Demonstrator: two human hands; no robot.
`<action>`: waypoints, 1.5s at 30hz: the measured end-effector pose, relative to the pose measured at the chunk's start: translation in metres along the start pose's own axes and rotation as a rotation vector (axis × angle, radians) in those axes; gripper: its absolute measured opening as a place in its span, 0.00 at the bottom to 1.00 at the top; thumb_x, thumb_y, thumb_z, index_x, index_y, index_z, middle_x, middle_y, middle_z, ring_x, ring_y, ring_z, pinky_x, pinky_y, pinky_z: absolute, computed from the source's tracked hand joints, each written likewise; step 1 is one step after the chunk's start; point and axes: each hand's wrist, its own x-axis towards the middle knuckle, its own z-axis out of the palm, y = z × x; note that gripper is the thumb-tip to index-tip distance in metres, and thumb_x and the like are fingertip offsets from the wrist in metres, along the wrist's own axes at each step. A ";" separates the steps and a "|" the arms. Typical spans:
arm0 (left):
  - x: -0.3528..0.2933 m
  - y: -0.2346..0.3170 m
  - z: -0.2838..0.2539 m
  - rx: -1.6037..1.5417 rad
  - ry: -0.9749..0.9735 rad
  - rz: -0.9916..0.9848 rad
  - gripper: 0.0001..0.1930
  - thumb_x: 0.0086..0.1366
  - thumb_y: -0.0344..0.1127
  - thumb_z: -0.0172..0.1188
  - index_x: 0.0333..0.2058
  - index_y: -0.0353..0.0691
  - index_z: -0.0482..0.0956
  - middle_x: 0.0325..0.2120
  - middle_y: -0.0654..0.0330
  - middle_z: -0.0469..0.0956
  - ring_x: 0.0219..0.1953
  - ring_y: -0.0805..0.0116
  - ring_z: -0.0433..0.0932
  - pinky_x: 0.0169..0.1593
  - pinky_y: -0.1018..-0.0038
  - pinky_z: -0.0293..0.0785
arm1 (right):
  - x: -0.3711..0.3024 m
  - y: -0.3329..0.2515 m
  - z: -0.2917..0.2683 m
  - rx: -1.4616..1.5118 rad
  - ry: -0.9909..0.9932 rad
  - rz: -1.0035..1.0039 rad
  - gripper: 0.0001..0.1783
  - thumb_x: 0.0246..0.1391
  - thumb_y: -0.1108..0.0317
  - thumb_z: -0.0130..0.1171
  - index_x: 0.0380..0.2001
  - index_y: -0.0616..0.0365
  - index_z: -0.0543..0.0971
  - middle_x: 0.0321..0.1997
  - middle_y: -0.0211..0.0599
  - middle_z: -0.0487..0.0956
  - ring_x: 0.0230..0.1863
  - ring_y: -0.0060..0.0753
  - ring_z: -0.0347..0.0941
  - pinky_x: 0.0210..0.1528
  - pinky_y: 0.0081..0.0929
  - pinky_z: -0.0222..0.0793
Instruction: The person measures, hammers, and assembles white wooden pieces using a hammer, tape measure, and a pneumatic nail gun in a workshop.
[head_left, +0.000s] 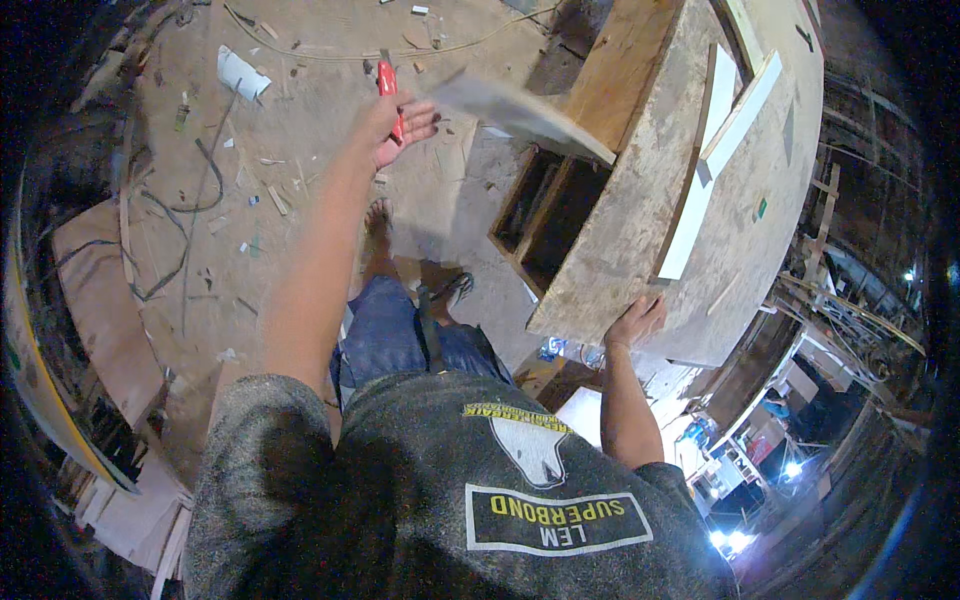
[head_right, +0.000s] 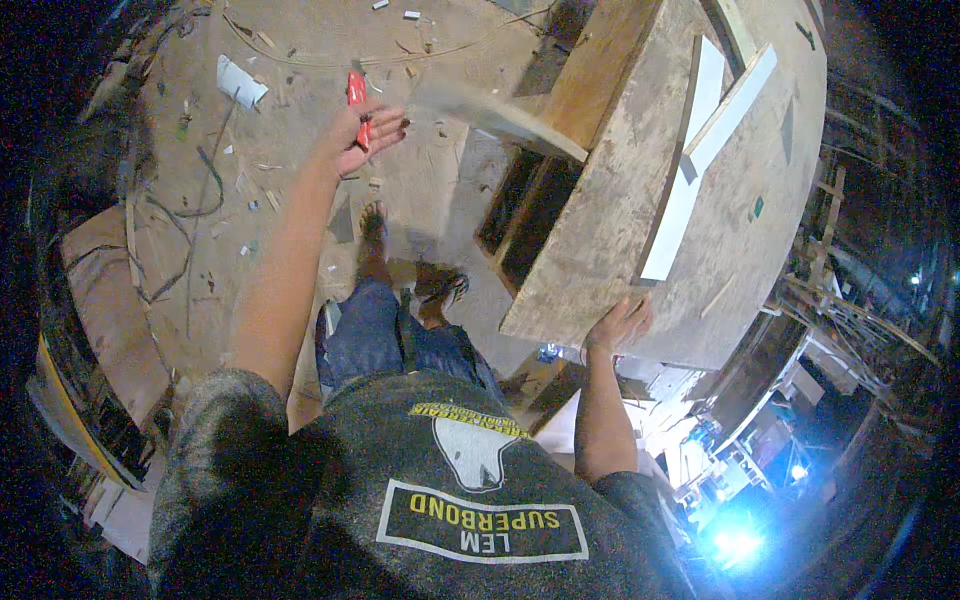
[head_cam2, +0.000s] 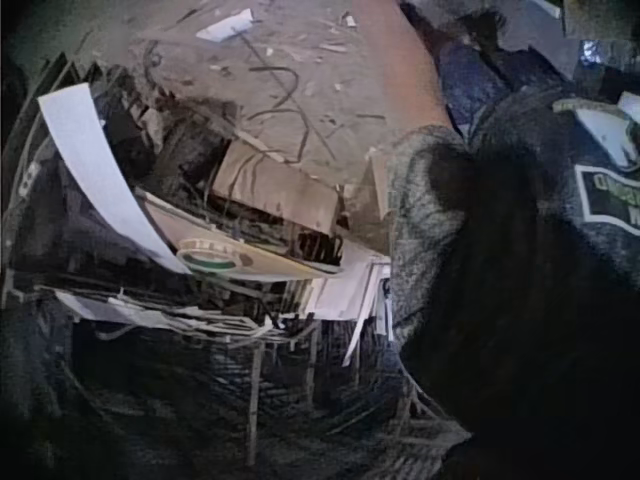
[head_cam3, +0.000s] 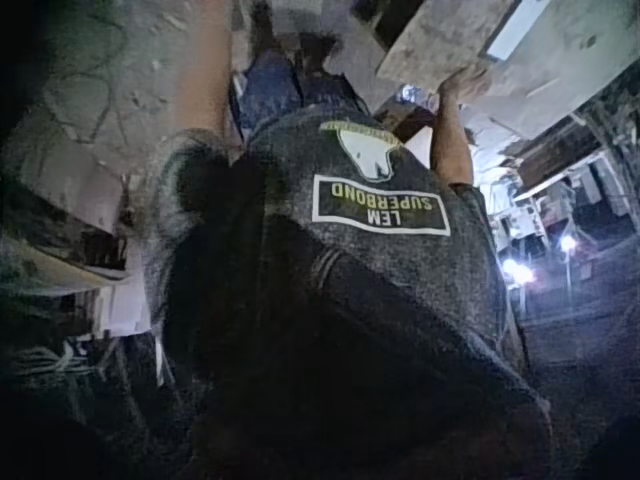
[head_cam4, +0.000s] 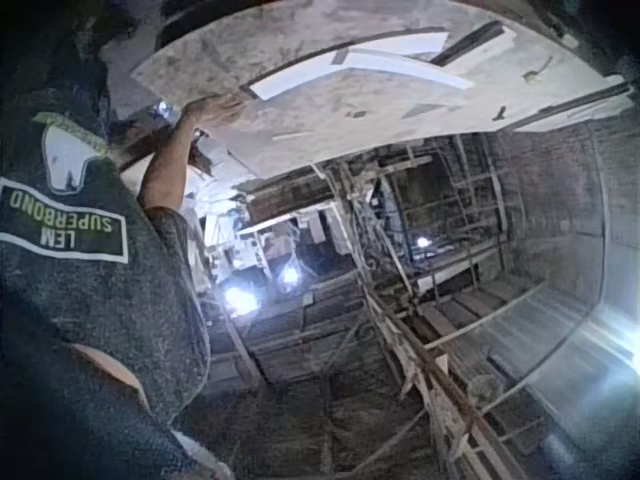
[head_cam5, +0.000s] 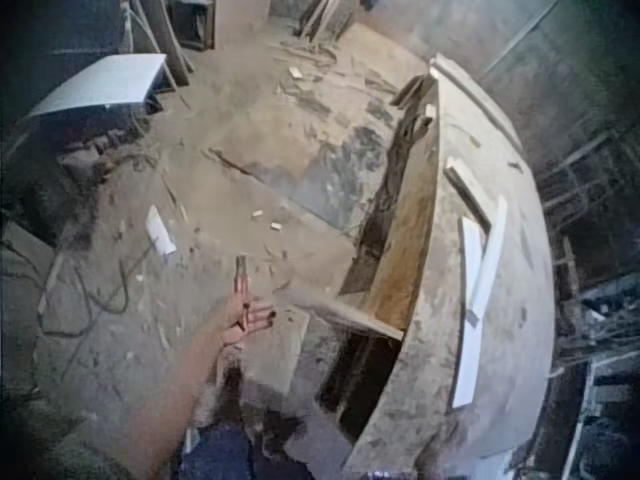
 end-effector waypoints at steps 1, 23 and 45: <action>0.003 -0.001 -0.014 -0.002 0.010 0.000 0.08 0.73 0.34 0.55 0.40 0.35 0.71 0.32 0.52 0.79 0.28 0.64 0.80 0.30 0.67 0.80 | 0.003 -0.003 0.002 0.000 -0.010 -0.003 0.36 0.69 0.49 0.50 0.69 0.66 0.66 0.71 0.61 0.65 0.73 0.59 0.56 0.75 0.51 0.51; 0.004 -0.234 0.054 1.365 -0.499 0.031 0.21 0.74 0.47 0.50 0.50 0.35 0.82 0.48 0.39 0.83 0.54 0.42 0.80 0.56 0.53 0.73 | 0.008 -0.018 0.008 -0.070 0.076 -0.044 0.32 0.69 0.52 0.53 0.68 0.61 0.69 0.70 0.53 0.69 0.73 0.58 0.59 0.75 0.53 0.51; -0.131 -0.078 0.129 2.408 -0.073 1.335 0.24 0.76 0.53 0.55 0.40 0.33 0.84 0.29 0.44 0.84 0.30 0.44 0.83 0.35 0.56 0.81 | -0.007 -0.012 -0.038 0.200 0.048 0.271 0.38 0.62 0.41 0.58 0.71 0.43 0.67 0.74 0.45 0.60 0.79 0.52 0.48 0.77 0.63 0.40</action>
